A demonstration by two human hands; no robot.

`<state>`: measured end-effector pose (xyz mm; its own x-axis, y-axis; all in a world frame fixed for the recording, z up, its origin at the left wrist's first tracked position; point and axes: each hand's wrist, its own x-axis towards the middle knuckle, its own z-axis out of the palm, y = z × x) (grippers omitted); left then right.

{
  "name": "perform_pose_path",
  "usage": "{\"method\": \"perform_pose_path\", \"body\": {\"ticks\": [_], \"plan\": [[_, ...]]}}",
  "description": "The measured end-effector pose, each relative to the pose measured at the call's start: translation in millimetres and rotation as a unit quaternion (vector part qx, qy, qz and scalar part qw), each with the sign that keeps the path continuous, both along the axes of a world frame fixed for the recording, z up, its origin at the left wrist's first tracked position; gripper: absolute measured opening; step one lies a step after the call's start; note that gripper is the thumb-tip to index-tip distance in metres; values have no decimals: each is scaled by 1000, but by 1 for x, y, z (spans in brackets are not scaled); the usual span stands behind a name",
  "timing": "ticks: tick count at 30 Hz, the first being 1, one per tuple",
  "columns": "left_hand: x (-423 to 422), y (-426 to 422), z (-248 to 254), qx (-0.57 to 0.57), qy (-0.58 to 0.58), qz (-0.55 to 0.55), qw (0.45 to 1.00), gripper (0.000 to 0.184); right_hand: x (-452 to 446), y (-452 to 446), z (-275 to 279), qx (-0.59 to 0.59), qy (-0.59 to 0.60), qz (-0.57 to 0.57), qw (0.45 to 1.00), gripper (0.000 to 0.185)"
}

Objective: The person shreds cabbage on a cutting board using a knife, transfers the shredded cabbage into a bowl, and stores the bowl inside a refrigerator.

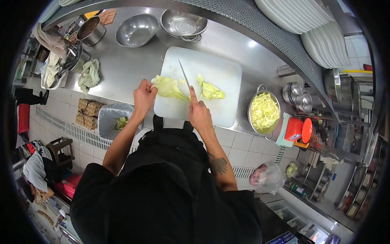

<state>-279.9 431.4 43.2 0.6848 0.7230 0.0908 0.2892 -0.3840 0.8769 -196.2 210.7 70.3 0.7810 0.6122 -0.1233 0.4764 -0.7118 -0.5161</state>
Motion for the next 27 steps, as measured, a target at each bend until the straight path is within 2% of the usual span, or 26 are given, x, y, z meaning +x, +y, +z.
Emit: {"method": "perform_pose_path", "body": {"ticks": [2, 4, 8, 10, 11, 13, 14, 17, 19, 20, 22, 23, 25, 27], "plan": [[-2, -2, 0, 5, 0, -4, 1000, 14, -7, -1, -1, 27, -15, 9, 999, 65], [1, -2, 2, -6, 6, -1, 1000, 16, -12, -2, -10, 1, -30, 44, 999, 64], [-1, 0, -9, -21, -16, 11, 1000, 16, -23, -4, -3, -45, -8, 40, 998, 68], [-2, -1, -9, 4, -9, -1, 1000, 15, -31, -1, 8, 37, -26, 4, 999, 65], [-2, -1, -9, 4, -8, -4, 1000, 15, -33, -2, -4, 37, -26, 1, 999, 65], [0, -4, -8, 1, -9, 2, 1000, 16, -35, -6, -31, -53, -28, 25, 998, 66], [1, -5, -8, 0, -11, 1, 1000, 16, -34, -9, -35, -53, -30, 24, 998, 66], [-7, -6, -9, 12, -30, -1, 999, 15, -38, -6, -22, -116, -3, 41, 992, 66], [-2, -3, -3, -10, -2, 4, 1000, 15, -28, 0, 1, -105, 0, 21, 994, 81], [-4, -4, -4, -11, 1, 3, 1000, 15, -30, 1, 3, -106, 2, 20, 994, 81], [-4, -4, -4, -4, 0, 0, 1000, 15, -31, 3, 5, -19, -4, 3, 1000, 82], [-3, -4, -5, -4, -1, -1, 1000, 15, -32, 4, -4, -19, -5, 2, 1000, 82], [-3, -4, -5, -5, 7, -1, 1000, 16, -35, 5, -32, -133, 44, 20, 990, 69], [-4, -4, -10, -5, -4, -6, 1000, 15, -36, 1, -46, -121, 46, 15, 991, 68]]}}
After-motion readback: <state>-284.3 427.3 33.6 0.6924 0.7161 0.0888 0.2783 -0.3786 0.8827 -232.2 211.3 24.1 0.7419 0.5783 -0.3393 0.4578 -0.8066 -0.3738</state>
